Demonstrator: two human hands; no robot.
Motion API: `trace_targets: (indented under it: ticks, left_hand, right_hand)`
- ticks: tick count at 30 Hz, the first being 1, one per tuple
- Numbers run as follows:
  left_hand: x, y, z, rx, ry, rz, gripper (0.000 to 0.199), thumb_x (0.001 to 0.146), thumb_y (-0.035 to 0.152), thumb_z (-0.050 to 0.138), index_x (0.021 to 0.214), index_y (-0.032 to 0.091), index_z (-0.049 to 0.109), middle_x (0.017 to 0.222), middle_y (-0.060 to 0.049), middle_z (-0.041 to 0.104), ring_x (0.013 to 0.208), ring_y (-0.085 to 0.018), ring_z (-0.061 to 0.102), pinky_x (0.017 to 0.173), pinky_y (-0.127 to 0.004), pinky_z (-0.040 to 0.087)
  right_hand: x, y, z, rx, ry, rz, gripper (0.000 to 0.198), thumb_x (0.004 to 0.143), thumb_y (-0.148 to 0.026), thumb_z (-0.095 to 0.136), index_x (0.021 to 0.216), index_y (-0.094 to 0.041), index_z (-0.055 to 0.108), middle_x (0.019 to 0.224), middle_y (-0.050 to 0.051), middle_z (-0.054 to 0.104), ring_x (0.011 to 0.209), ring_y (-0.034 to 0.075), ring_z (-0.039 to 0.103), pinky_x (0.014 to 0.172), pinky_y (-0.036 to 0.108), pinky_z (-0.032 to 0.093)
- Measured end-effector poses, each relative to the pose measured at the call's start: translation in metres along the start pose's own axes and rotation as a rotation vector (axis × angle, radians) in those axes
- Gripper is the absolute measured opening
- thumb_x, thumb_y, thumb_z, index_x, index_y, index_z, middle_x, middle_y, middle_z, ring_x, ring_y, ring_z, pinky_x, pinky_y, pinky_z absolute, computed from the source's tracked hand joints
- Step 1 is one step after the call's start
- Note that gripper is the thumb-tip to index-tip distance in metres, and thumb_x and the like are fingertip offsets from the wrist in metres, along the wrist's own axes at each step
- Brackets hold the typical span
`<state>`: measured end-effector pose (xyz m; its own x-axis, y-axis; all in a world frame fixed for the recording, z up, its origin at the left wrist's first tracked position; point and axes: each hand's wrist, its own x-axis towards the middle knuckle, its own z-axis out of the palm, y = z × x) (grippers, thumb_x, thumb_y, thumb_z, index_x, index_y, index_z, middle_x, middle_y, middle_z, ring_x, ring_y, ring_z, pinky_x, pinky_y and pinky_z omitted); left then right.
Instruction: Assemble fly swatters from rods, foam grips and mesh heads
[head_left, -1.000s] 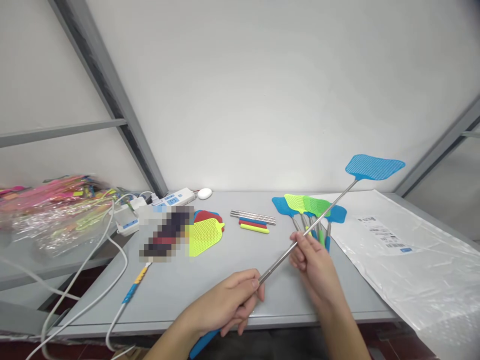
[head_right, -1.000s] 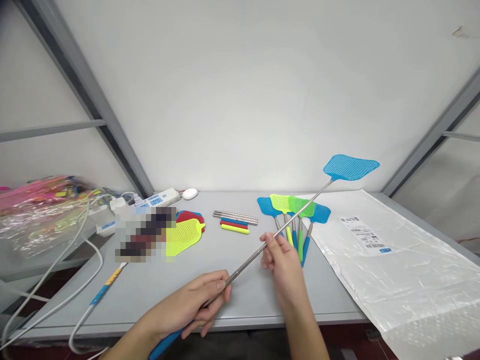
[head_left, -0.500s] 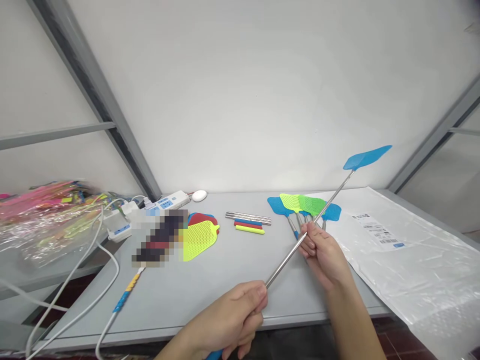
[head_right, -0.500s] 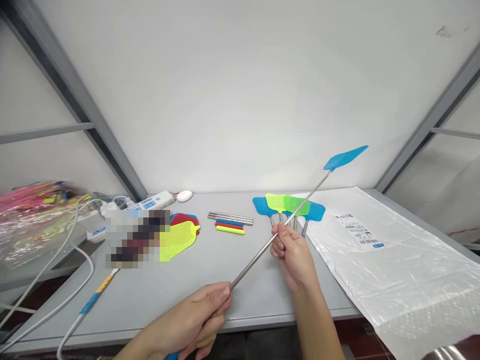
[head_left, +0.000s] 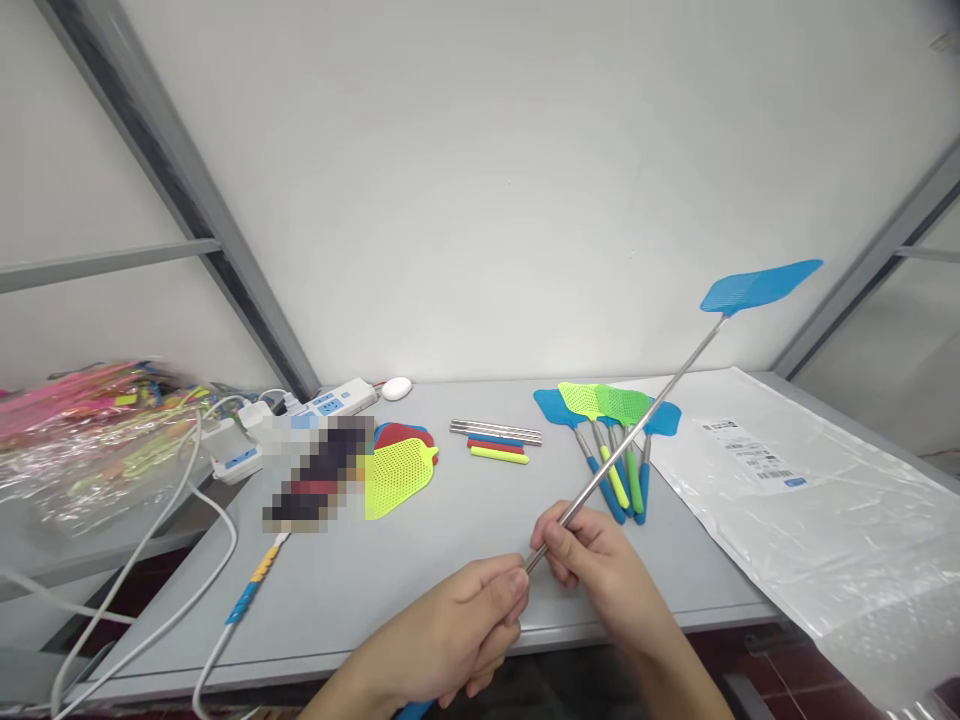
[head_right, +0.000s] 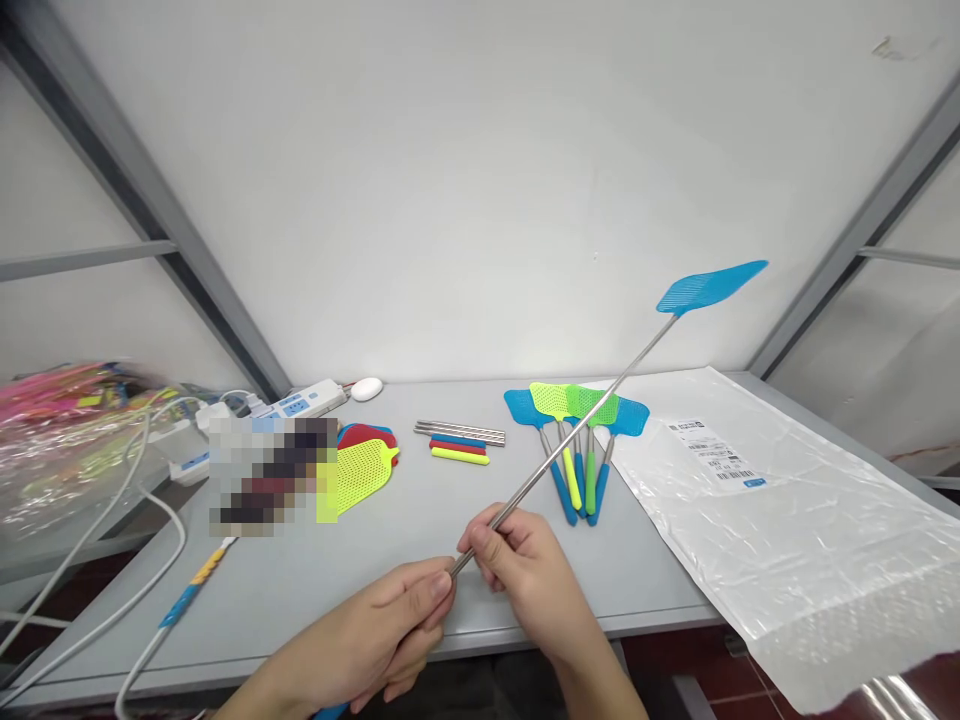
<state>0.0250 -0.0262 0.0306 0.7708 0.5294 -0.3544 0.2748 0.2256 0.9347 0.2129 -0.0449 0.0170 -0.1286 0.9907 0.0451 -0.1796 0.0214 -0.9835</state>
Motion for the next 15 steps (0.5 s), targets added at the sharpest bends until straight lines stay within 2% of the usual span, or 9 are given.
trace_targets:
  ticks: [4,7,9,13,15]
  left_hand:
    - [-0.008,0.016,0.0,0.385,0.115,0.01,0.041,0.098,0.056,0.029,0.077,0.022,0.04,0.059,0.006,0.043,0.052,-0.011,0.036,0.048,-0.021,0.03]
    - [-0.015,0.022,-0.004,0.678,0.243,0.051,0.039,0.099,0.05,0.031,0.074,0.021,0.04,0.067,0.005,0.046,0.062,-0.012,0.04,0.056,-0.024,0.029]
    - [-0.018,0.022,-0.008,0.782,0.324,0.037,0.036,0.1,0.046,0.03,0.076,0.022,0.041,0.066,0.004,0.047,0.062,-0.014,0.043,0.056,-0.025,0.026]
    - [-0.017,0.019,-0.013,0.853,0.507,0.028,0.03,0.101,0.04,0.03,0.08,0.024,0.044,0.068,0.004,0.054,0.064,-0.016,0.049,0.056,-0.026,0.025]
    - [-0.014,0.017,-0.012,0.868,0.541,0.042,0.028,0.101,0.039,0.032,0.081,0.024,0.046,0.07,0.004,0.057,0.065,-0.016,0.052,0.057,-0.025,0.025]
  right_hand:
    - [0.004,-0.013,-0.027,-0.011,0.109,-0.019,0.033,0.089,-0.049,0.061,0.079,-0.018,0.065,0.051,-0.005,0.041,0.052,0.009,0.036,0.052,0.025,0.027]
    - [0.01,-0.021,-0.044,0.041,0.21,-0.025,0.032,0.087,-0.05,0.063,0.079,-0.018,0.065,0.052,-0.005,0.039,0.052,0.009,0.035,0.052,0.024,0.03]
    - [0.015,-0.026,-0.051,0.104,0.277,-0.052,0.031,0.086,-0.049,0.065,0.08,-0.019,0.065,0.054,-0.006,0.037,0.052,0.009,0.033,0.051,0.024,0.031]
    - [0.022,-0.023,-0.041,0.218,0.402,-0.114,0.029,0.085,-0.049,0.066,0.087,-0.021,0.065,0.058,-0.006,0.039,0.053,0.009,0.035,0.053,0.024,0.034]
    - [0.021,-0.013,-0.024,0.197,0.345,-0.08,0.028,0.085,-0.049,0.066,0.092,-0.021,0.065,0.059,-0.005,0.043,0.053,0.009,0.039,0.053,0.024,0.033]
